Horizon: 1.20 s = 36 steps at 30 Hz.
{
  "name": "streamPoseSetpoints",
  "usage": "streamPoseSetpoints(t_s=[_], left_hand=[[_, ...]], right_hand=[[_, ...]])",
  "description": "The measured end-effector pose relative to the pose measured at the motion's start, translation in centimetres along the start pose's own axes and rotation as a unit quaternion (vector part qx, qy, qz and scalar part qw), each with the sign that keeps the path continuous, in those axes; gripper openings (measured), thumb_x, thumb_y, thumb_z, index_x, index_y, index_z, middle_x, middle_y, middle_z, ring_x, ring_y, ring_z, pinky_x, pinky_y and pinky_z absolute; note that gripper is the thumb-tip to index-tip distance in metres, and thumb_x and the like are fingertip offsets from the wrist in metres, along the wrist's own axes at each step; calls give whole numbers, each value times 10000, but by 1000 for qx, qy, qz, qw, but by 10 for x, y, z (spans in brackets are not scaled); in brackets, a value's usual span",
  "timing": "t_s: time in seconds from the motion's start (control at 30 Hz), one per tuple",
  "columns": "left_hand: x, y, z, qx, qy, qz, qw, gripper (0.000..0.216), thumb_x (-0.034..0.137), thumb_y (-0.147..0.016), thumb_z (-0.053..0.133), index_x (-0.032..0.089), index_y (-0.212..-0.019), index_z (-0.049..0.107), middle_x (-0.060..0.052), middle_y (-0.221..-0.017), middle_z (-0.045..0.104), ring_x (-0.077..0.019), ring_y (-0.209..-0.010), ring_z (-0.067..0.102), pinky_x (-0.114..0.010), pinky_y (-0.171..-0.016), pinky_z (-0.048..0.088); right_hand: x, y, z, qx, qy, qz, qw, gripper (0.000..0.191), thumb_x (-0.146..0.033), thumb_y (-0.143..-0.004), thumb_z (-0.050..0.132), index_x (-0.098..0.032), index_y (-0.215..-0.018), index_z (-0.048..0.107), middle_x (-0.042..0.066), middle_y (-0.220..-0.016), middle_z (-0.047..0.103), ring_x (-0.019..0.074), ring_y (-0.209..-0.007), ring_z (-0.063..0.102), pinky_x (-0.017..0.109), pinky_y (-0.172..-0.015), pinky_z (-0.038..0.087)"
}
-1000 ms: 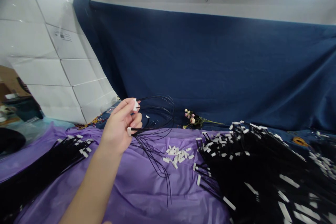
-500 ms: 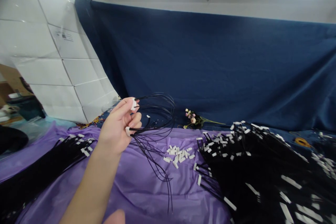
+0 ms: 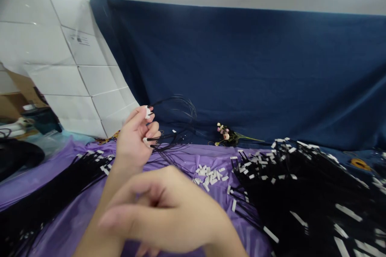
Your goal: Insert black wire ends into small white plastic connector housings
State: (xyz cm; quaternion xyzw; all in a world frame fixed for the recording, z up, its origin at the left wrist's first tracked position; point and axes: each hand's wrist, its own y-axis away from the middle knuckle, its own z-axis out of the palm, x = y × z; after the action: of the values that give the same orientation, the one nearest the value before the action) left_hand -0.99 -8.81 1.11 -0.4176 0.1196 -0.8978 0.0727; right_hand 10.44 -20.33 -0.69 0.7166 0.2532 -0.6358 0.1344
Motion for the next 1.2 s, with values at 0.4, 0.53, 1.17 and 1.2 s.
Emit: streamPoseSetpoints(t_s=[0.4,0.53,1.17,1.2], left_hand=[[9,-8,-9,-36,110,-133,984,121,223,-927,550,159,-825,541,70,-628,383,-26,-344,279,-140,-251,211],[6,-9,-10,-70,136,-171,973,208,228,-984,455,132,-829,556,64,-615,385,-20,-333,287,-125,-245,208],[1,-5,-7,-98,278,-282,913,250,153,-1007,407,127,-778,504,70,-573,305,2,-356,319,-74,-294,174],[0,-5,-7,-99,280,-285,911,239,155,-1007,408,125,-793,512,70,-575,307,1,-357,320,-74,-293,167]], right_hand=[[16,-21,-41,175,272,-43,945,166,-327,-890,619,-194,-806,670,-33,-656,608,96,-582,492,222,-538,357],[16,-26,-30,141,225,-77,961,206,-304,-906,598,-180,-745,634,-47,-638,573,81,-574,462,216,-537,345],[16,-23,-28,263,357,-13,896,137,-284,-953,503,-233,-856,584,-53,-591,556,94,-479,368,251,-489,211],[16,-24,-28,273,352,-10,895,127,-293,-957,498,-235,-890,588,-40,-642,606,98,-488,399,250,-493,227]])
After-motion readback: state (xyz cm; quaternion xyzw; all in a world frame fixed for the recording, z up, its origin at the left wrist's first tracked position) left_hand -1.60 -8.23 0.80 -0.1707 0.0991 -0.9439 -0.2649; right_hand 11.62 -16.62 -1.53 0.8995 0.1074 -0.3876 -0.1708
